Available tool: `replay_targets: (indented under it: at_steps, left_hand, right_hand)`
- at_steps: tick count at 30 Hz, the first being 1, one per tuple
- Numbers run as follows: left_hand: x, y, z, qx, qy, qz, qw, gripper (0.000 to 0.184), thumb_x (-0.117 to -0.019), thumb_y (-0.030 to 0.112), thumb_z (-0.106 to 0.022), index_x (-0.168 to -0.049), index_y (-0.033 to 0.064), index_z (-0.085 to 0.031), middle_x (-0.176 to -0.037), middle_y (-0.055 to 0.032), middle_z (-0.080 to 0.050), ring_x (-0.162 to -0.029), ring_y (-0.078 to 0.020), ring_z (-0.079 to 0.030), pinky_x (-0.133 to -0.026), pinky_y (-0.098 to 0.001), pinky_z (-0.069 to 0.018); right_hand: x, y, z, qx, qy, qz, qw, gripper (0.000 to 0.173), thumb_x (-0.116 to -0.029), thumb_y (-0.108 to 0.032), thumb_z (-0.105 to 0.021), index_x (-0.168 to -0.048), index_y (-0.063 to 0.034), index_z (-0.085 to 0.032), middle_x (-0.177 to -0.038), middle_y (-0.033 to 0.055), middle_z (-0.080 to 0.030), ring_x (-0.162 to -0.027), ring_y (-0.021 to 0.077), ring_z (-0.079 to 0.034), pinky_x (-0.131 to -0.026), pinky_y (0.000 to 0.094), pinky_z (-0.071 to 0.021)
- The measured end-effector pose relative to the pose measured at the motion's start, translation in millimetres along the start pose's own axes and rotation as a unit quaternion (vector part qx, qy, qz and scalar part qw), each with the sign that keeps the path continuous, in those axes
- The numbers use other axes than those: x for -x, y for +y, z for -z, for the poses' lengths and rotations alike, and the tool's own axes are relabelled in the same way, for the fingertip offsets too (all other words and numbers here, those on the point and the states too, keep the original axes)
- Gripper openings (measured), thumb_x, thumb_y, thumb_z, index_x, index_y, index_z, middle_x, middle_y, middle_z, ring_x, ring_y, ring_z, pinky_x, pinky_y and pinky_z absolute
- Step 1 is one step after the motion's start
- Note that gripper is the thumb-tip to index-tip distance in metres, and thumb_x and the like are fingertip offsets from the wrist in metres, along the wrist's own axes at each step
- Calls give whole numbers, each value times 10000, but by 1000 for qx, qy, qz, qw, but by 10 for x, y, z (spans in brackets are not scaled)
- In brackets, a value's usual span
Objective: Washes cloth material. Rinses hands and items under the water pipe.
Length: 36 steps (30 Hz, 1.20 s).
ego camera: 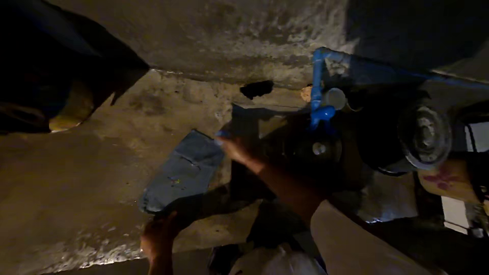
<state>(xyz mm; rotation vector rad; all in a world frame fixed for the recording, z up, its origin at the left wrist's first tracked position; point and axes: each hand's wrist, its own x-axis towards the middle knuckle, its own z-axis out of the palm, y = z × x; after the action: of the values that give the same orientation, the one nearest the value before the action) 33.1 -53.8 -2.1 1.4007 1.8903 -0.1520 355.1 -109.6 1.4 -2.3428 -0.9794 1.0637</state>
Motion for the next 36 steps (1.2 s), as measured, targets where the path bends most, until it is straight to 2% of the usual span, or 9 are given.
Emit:
replay_targets:
  at_steps: [6, 12, 15, 18, 23, 25, 28, 31, 36]
  left_hand:
    - [76, -66, -169, 35, 46, -8, 998, 508, -927, 262, -768, -1236, -108, -608, -1163, -306, -653, -1058, -392, -650, -948, -564, -517]
    - [102, 89, -8, 183, 16, 34, 982, 342, -990, 170, -667, -1242, -43, -579, -1105, -165, -643, -915, -215, -645, -785, -436, -576]
    - [382, 472, 199, 319, 7, -47, 946, 131, -987, 33, -537, -1104, 91, -526, -879, 56, -626, -771, -59, -645, -700, -289, -593]
    - [679, 993, 363, 390, -56, -177, 902, 303, -891, -54, -455, -1039, 193, -550, -871, 133, -694, -788, -17, -679, -725, -248, -603]
    - [1042, 1861, 252, 371, -218, -350, 832, 273, -806, 92, -724, -937, 329, -691, -893, 132, -723, -784, 7, -682, -694, -202, -597]
    - [1163, 2133, 68, 331, -267, -381, 821, 259, -826, 143, -752, -993, 329, -683, -870, 144, -711, -741, 21, -671, -656, -181, -586]
    - [1323, 2475, -244, 174, -278, -389, 861, 230, -842, 63, -687, -1028, 162, -597, -844, 103, -687, -722, 1, -655, -643, -198, -576]
    - [1224, 2765, -771, -66, -322, -416, 848, 243, -967, 123, -659, -1167, -14, -647, -1029, -122, -688, -917, -187, -676, -843, -384, -578]
    - [1180, 3077, -1851, -131, -396, -341, 842, 376, -1039, 190, -589, -1357, -11, -592, -1266, -220, -654, -1166, -308, -645, -1032, -478, -505]
  right_hand:
    - [335, 1869, 1229, 7, 184, 3, 983, 517, -1006, -190, -632, -1496, -73, -516, -1431, 212, -586, -1318, 352, -571, -1131, 504, -434]
    - [93, 1676, 1859, -145, 212, 2, 966, 380, -1016, -162, -610, -1359, 0, -581, -1251, 146, -658, -1152, 162, -627, -1025, 319, -498]
    - [-239, 1675, 2029, -37, 220, 80, 971, 398, -993, -174, -639, -1375, -59, -630, -1338, 188, -651, -1261, 303, -610, -1108, 469, -457]
    - [-503, 1667, 2072, 53, 194, 60, 978, 418, -989, -178, -622, -1407, -155, -628, -1352, 181, -650, -1229, 362, -631, -1057, 556, -473]
    - [-414, 1818, 2007, -22, 259, 110, 959, 448, -953, -143, -679, -1386, -45, -620, -1346, 246, -611, -1286, 372, -565, -1107, 508, -437]
    - [50, 1651, 2050, -219, 311, 94, 920, 356, -1023, -125, -558, -1349, 7, -614, -1305, 180, -643, -1192, 210, -627, -1037, 371, -519]
    - [939, 1275, 2179, -330, 308, 80, 889, 429, -1071, -265, -452, -1355, 43, -544, -1155, 53, -680, -993, 59, -667, -904, 282, -575]
    - [1411, 1073, 2059, -150, 297, 181, 926, 731, -942, -609, -610, -1377, -23, -566, -1321, 120, -617, -1149, 119, -611, -950, 304, -544]
    - [1278, 1010, 1809, 1, 391, 222, 893, 285, -967, -89, -583, -1204, -24, -727, -1305, 263, -605, -1142, 245, -639, -974, 298, -536]
